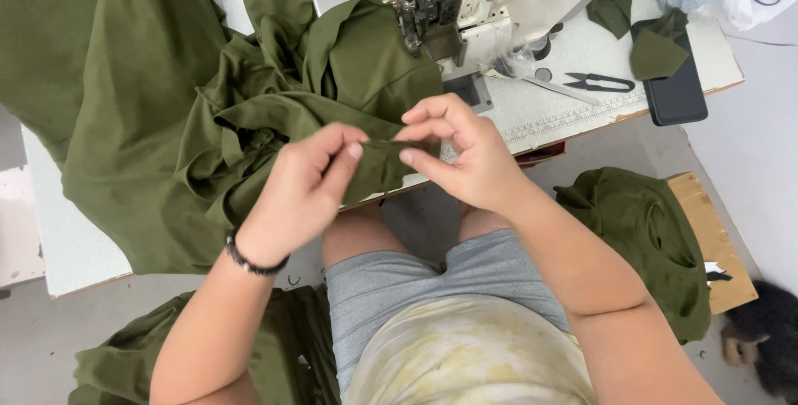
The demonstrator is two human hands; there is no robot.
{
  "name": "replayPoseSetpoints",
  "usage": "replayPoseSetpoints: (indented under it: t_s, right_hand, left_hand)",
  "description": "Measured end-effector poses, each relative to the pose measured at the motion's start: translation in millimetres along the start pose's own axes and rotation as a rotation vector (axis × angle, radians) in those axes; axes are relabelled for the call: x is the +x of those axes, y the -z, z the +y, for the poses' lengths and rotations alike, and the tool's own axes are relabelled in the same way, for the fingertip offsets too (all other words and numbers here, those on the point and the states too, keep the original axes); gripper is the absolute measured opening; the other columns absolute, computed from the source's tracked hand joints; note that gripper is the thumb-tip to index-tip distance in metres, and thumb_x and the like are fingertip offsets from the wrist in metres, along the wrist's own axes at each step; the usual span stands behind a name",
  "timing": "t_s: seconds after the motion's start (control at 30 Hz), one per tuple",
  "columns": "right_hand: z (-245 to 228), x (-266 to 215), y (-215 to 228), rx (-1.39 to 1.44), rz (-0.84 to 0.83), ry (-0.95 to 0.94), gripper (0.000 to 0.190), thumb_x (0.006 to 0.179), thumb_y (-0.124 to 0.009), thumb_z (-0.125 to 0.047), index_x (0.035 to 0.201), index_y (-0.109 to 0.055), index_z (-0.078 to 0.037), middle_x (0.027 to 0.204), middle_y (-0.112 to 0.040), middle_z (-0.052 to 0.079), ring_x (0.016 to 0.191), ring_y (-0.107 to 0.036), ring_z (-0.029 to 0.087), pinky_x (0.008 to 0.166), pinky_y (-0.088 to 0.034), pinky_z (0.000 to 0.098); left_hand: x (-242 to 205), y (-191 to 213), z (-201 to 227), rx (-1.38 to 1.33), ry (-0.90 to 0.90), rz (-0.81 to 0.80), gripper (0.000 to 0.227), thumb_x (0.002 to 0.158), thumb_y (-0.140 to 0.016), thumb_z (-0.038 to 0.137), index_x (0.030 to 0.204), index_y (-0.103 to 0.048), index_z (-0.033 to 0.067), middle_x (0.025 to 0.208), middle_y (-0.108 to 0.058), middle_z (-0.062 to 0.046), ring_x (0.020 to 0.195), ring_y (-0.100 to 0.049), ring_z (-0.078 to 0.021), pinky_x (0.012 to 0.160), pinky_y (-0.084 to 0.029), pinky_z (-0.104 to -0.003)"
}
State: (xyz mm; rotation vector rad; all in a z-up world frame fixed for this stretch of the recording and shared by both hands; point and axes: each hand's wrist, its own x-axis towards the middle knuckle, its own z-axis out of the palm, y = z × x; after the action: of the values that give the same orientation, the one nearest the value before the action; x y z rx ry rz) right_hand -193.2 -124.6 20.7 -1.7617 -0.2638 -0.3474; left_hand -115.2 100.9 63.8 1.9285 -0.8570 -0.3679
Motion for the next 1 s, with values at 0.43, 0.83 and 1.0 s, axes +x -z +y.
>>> replayPoseSetpoints:
  t_s: [0.43,0.83,1.0]
  right_hand:
    - [51,-8,-6,0.395,0.143,0.061,0.034,0.101,-0.053,0.010,0.130,-0.046,-0.006,0.126,-0.070,0.013,0.110,-0.069,0.012,0.093,-0.057,0.0260]
    - [107,-25,-1,-0.016,0.429,-0.243,0.012,0.091,-0.085,-0.019,0.097,-0.078,-0.011,0.084,-0.079,0.003,0.072,-0.072,0.008,0.065,-0.057,0.0202]
    - [156,-7,1,0.003,0.254,-0.068,0.024,0.089,-0.086,-0.024,0.078,-0.073,-0.008,0.094,-0.064,0.009,0.093,-0.062,0.021,0.091,-0.051,0.0375]
  left_hand:
    - [61,-19,10,-0.046,-0.307,-0.114,0.043,0.090,-0.076,-0.003,0.130,-0.062,-0.0034,0.103,-0.073,-0.017,0.099,-0.071,-0.0271,0.092,-0.056,-0.045]
    - [140,-31,-25,0.357,-0.247,-0.356,0.023,0.078,-0.081,0.002,0.093,-0.062,0.0004,0.083,-0.068,-0.024,0.087,-0.068,-0.0494,0.077,-0.052,-0.057]
    - [147,-16,-26,0.320,-0.132,-0.455,0.027,0.081,-0.079,0.007,0.105,-0.069,-0.0005,0.092,-0.073,-0.024,0.096,-0.071,-0.0449,0.084,-0.053,-0.053]
